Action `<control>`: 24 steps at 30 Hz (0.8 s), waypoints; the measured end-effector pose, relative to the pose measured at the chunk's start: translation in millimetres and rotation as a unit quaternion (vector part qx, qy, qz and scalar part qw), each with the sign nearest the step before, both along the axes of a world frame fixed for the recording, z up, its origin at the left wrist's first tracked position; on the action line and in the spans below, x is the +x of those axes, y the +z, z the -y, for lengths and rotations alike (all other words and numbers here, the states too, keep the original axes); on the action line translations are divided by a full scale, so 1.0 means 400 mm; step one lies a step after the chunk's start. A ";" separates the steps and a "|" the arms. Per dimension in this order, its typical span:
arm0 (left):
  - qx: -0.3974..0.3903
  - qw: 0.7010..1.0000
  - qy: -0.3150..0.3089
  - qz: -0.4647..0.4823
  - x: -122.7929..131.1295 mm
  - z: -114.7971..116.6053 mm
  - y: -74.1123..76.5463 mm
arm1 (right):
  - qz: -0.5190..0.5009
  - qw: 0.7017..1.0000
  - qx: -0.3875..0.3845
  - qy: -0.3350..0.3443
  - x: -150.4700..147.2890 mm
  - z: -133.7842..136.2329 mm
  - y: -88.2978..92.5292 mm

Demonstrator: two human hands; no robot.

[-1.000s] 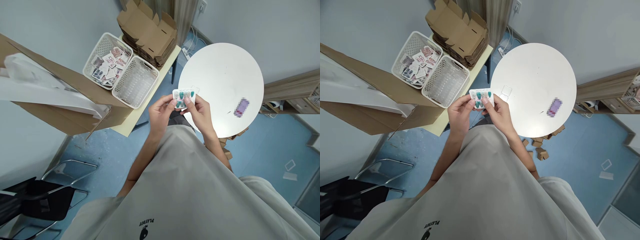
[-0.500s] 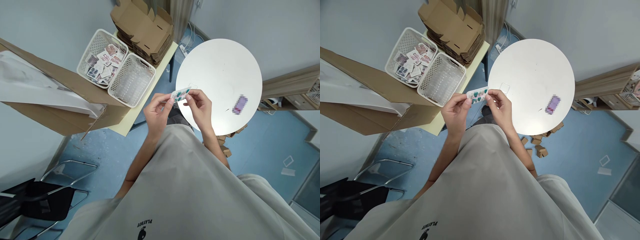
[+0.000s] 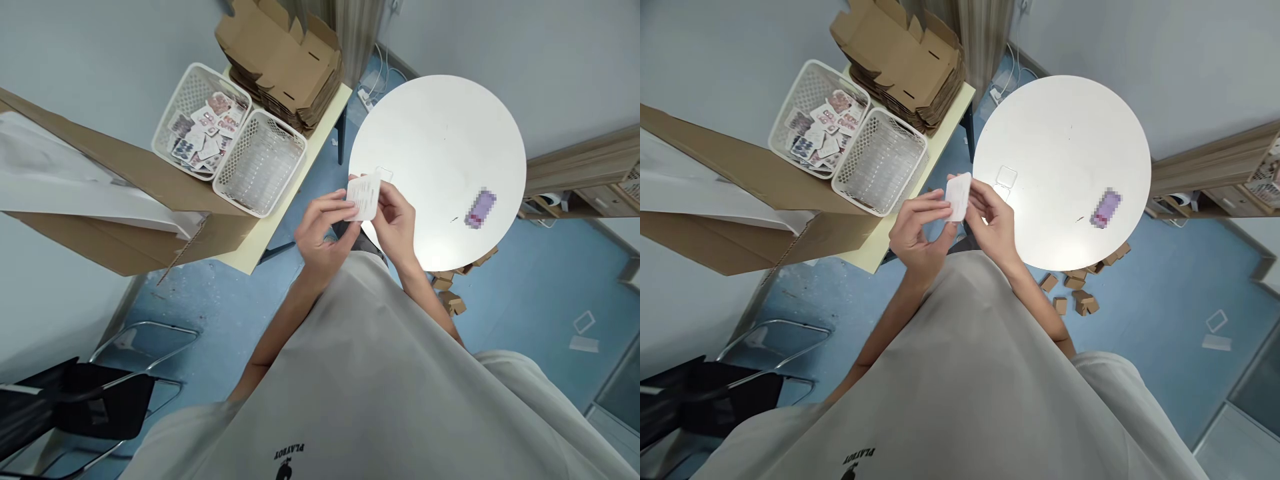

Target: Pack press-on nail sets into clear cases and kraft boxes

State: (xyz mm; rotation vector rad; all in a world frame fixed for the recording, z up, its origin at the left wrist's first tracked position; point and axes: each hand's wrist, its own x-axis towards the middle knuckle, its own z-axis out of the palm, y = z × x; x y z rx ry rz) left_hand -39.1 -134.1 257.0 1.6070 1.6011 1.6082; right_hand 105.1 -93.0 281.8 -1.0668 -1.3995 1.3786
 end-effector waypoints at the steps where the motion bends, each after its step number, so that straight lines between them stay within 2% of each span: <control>1: 0.001 1.000 0.016 0.006 0.003 0.000 -0.004 | -0.004 1.000 -0.004 0.011 -0.002 0.007 -0.003; 5: 0.010 0.998 0.055 -0.011 0.014 -0.002 -0.016 | -0.008 0.999 -0.018 0.036 -0.011 0.029 -0.011; 10: -0.021 1.000 0.008 -0.016 0.027 -0.009 -0.015 | 0.017 0.998 -0.048 -0.046 -0.003 0.017 -0.010; 14: -0.062 0.992 0.012 0.107 0.023 -0.019 -0.017 | 0.024 0.996 -0.079 -0.047 0.028 -0.017 -0.005; 18: -0.142 0.960 -0.038 0.238 0.009 -0.036 -0.033 | 0.026 0.996 -0.086 -0.020 0.052 -0.035 -0.008; 21: -0.177 0.938 -0.065 0.290 0.004 -0.043 -0.043 | 0.031 0.996 -0.082 -0.021 0.055 -0.036 -0.025; 24: -0.188 0.931 -0.072 0.305 0.005 -0.044 -0.039 | 0.037 0.996 -0.069 -0.031 0.051 -0.034 -0.053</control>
